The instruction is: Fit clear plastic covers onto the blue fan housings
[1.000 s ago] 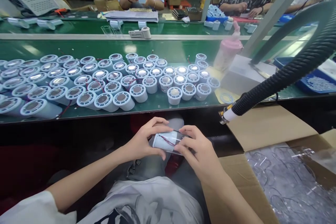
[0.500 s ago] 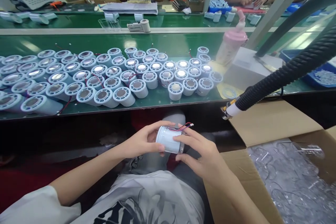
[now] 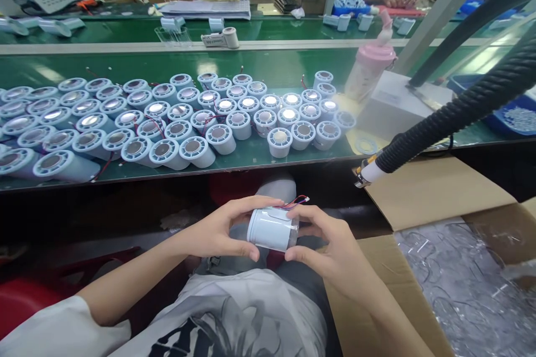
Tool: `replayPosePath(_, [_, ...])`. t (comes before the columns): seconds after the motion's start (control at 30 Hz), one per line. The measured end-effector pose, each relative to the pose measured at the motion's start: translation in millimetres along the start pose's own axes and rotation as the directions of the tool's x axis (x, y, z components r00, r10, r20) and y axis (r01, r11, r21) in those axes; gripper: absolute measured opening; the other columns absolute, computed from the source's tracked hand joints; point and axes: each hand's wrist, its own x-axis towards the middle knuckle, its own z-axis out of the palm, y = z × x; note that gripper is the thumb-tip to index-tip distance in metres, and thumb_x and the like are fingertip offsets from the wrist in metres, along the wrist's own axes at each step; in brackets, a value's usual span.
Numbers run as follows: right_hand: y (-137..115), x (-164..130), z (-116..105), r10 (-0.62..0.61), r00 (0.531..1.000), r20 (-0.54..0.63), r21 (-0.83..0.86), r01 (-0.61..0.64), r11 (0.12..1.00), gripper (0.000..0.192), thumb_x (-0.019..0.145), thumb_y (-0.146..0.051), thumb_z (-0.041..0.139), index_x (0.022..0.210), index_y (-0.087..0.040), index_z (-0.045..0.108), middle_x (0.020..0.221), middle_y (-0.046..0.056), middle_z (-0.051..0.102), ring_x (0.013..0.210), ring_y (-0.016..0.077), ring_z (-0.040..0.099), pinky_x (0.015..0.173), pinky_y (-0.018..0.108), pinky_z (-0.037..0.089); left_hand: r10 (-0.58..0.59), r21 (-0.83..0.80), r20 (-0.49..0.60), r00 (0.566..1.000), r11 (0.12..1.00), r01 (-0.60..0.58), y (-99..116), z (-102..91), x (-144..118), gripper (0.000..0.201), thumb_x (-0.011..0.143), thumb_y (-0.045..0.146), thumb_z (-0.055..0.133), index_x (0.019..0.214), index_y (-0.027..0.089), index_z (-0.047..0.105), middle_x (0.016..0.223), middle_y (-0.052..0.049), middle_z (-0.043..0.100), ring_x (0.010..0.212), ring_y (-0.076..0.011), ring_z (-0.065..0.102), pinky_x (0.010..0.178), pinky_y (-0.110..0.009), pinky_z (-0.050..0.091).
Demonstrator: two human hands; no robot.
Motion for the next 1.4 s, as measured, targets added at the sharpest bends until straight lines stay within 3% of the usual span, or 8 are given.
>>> replayPosePath(0.13, [-0.8,1.5,-0.2,0.021,0.999,0.026,0.116,-0.024,0.993,0.036,0.078,-0.033,0.073,0.11,-0.026,0.058,0.114,0.006,0.061,0.092,0.0209,0.065,0.079,0.033,0.058,0.026,0.073,0.023,0.999,0.997,-0.027,0.8,-1.4,0.0,0.073,0.068,0.024,0.079,0.134,0.029,0.049,0.137,-0.009,0.051,0.123,-0.0258,0.05,0.102,-0.038,0.044])
replayPosePath(0.3, [-0.2,3.3,0.3,0.061,0.996,0.067,0.252,-0.076,0.965,0.035,0.08,-0.035,0.071,0.11,-0.024,0.057,0.109,0.006,0.064,0.097,0.0202,0.062,0.076,0.029,0.056,0.073,0.18,0.035,0.997,0.981,-0.078,2.9,-2.8,0.4,0.074,0.068,0.028,0.079,0.136,0.028,0.047,0.135,-0.008,0.053,0.125,-0.024,0.049,0.106,-0.036,0.04])
replayPosePath(0.67, [5.1,8.7,6.9,0.198,0.975,0.101,0.441,-0.222,0.87,0.036,0.083,-0.049,0.063,0.1,-0.02,0.053,0.075,-0.001,0.062,0.061,0.0121,0.061,0.055,0.023,0.055,0.19,0.227,0.062,0.98,0.953,-0.199,1.0,-3.2,0.2,0.075,0.067,0.025,0.08,0.135,0.028,0.048,0.138,-0.009,0.051,0.128,-0.0247,0.046,0.109,-0.038,0.036])
replayPosePath(0.87, [3.8,10.7,13.2,0.294,0.943,0.159,0.492,-0.334,0.804,0.043,0.083,-0.06,0.056,0.092,-0.018,0.05,0.065,0.0,0.065,0.053,0.0129,0.065,0.045,0.018,0.052,0.22,0.237,0.067,0.973,0.944,-0.229,0.6,-3.6,0.9,0.076,0.066,0.022,0.081,0.134,0.029,0.049,0.14,-0.009,0.049,0.13,-0.0256,0.045,0.111,-0.039,0.034])
replayPosePath(1.07, [0.4,13.9,17.0,0.402,0.89,0.214,0.567,-0.449,0.691,0.055,0.069,-0.071,0.062,0.081,-0.019,0.048,0.05,-0.001,0.063,0.039,0.0123,0.061,0.035,0.014,0.045,0.272,0.202,0.101,0.957,0.936,-0.287,-1.2,-4.1,2.1,0.08,0.065,0.015,0.08,0.135,0.034,0.047,0.144,-0.006,0.044,0.133,-0.0242,0.041,0.109,-0.036,0.036])
replayPosePath(1.2, [-1.8,15.2,18.8,0.421,0.848,0.321,0.563,-0.529,0.635,0.053,0.079,-0.069,0.051,0.079,-0.016,0.053,0.051,0.003,0.064,0.036,0.0087,0.058,0.033,0.01,0.041,0.245,0.204,0.088,0.965,0.944,-0.258,1.1,-1.6,2.1,0.075,0.067,0.016,0.079,0.133,0.032,0.048,0.139,-0.007,0.048,0.129,-0.0244,0.045,0.105,-0.035,0.04])
replayPosePath(1.33, [2.2,12.3,20.0,0.414,0.843,0.343,0.499,-0.537,0.68,0.059,0.09,-0.065,0.028,0.08,-0.014,0.055,0.051,0.005,0.063,0.03,0.0076,0.051,0.029,0.012,0.036,0.138,0.168,0.044,0.989,0.975,-0.144,6.1,3.1,-0.6,0.064,0.073,0.02,0.074,0.131,0.028,0.049,0.129,-0.007,0.053,0.12,-0.0228,0.05,0.091,-0.029,0.05])
replayPosePath(1.4, [7.8,9.1,19.5,0.382,0.902,0.201,0.415,-0.431,0.801,0.049,0.093,-0.058,0.031,0.089,-0.015,0.054,0.056,0.004,0.063,0.034,0.0105,0.053,0.029,0.016,0.039,0.061,0.146,0.009,0.998,0.987,-0.062,8.1,4.8,-2.0,0.062,0.074,0.022,0.073,0.131,0.027,0.049,0.128,-0.007,0.052,0.118,-0.0231,0.052,0.091,-0.031,0.051])
